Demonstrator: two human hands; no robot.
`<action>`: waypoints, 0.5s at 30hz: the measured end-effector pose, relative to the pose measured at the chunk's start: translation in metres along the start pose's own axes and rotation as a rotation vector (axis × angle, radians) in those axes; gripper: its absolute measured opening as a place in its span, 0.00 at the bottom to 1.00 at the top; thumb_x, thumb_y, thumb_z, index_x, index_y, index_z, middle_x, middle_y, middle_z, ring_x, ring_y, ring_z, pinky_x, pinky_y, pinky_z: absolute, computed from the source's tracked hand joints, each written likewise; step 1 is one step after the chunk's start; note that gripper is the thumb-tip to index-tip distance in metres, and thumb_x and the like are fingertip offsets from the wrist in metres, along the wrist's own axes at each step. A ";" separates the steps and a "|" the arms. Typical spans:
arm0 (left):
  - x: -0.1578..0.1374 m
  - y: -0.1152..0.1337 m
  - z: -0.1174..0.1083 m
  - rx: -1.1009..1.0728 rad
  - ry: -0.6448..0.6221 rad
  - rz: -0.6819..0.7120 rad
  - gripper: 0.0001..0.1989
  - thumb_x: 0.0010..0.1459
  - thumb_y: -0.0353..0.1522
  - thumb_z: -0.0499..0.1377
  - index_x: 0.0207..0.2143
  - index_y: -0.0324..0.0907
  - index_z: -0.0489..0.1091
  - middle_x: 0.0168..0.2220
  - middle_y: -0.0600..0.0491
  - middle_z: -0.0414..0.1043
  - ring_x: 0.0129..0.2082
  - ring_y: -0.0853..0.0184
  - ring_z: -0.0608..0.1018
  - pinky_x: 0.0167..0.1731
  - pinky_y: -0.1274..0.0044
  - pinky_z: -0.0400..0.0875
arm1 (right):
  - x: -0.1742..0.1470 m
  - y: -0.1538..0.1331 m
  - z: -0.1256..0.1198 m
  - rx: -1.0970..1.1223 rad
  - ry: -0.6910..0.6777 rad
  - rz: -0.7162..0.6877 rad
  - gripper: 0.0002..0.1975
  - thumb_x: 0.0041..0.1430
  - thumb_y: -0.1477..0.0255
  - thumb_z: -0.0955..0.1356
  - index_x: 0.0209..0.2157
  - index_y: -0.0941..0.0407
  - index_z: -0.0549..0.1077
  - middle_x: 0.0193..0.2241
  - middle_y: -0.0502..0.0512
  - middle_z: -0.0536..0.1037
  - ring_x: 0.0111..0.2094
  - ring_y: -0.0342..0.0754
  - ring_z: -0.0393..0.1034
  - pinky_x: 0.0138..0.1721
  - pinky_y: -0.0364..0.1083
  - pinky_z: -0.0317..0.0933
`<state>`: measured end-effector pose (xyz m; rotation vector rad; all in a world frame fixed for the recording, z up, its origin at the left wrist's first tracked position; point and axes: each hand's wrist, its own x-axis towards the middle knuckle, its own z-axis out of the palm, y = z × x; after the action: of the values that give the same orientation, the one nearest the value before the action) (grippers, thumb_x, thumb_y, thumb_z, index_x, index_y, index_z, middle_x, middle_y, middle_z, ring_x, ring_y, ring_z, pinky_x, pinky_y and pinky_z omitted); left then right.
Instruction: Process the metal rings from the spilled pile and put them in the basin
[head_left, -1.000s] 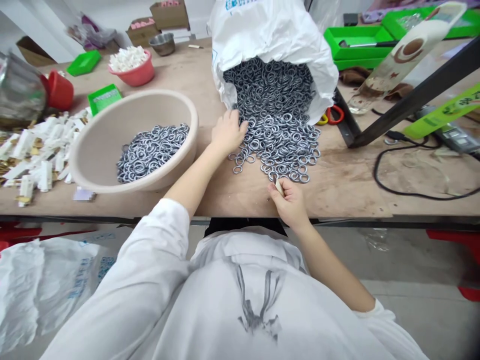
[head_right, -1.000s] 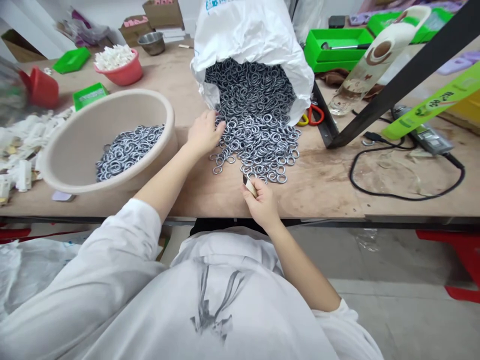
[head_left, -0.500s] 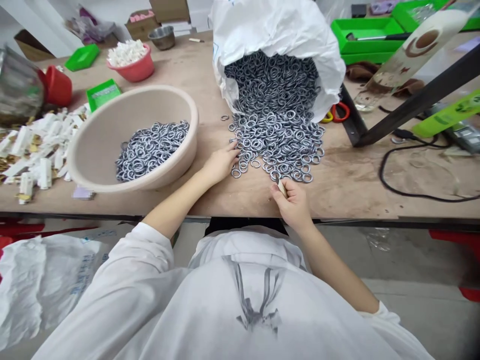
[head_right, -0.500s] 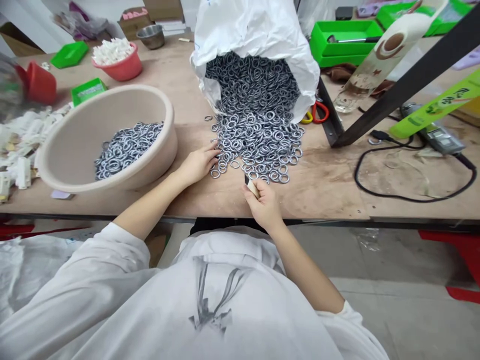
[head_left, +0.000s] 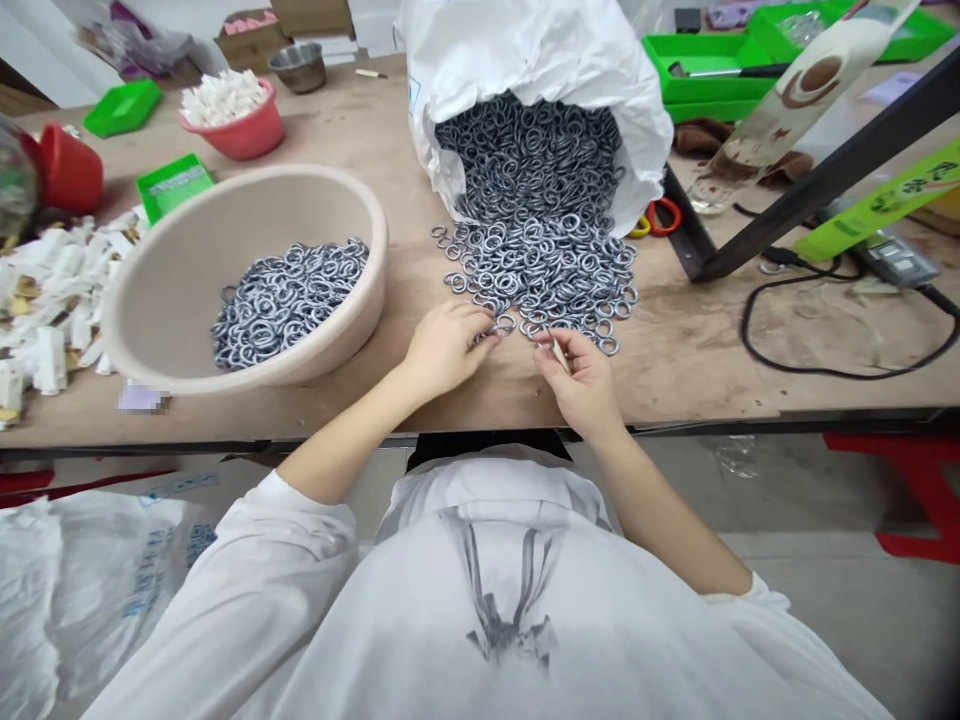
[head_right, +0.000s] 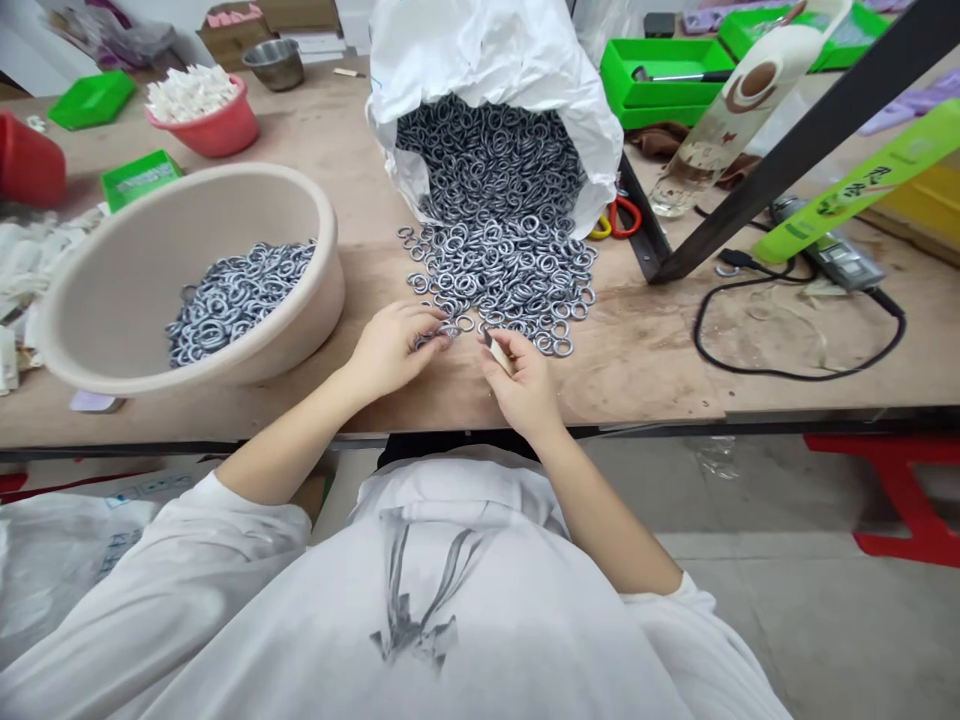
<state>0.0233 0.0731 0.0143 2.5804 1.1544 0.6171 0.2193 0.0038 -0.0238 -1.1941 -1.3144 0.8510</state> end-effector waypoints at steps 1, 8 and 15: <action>-0.005 0.010 -0.002 -0.019 -0.004 0.006 0.10 0.64 0.35 0.57 0.39 0.41 0.78 0.44 0.45 0.81 0.48 0.55 0.78 0.53 0.62 0.67 | 0.002 -0.003 0.003 -0.002 -0.015 -0.028 0.12 0.58 0.60 0.72 0.36 0.54 0.74 0.32 0.50 0.75 0.32 0.46 0.66 0.36 0.46 0.60; -0.041 0.041 -0.003 -0.911 -0.111 -0.299 0.28 0.65 0.52 0.51 0.31 0.38 0.75 0.29 0.48 0.76 0.31 0.64 0.76 0.38 0.72 0.70 | 0.004 -0.020 0.007 0.084 -0.249 -0.134 0.18 0.60 0.53 0.71 0.29 0.53 0.78 0.25 0.50 0.74 0.31 0.47 0.68 0.38 0.48 0.63; -0.060 0.065 0.015 -1.636 -0.317 -0.626 0.31 0.52 0.60 0.62 0.32 0.38 0.68 0.26 0.53 0.69 0.22 0.74 0.67 0.21 0.81 0.60 | -0.009 -0.016 0.004 0.226 -0.299 -0.100 0.11 0.59 0.57 0.73 0.31 0.49 0.82 0.27 0.50 0.73 0.29 0.44 0.68 0.35 0.47 0.65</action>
<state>0.0371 -0.0154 0.0103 0.8287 0.6861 0.5523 0.2121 -0.0074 -0.0114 -0.8400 -1.4592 1.1033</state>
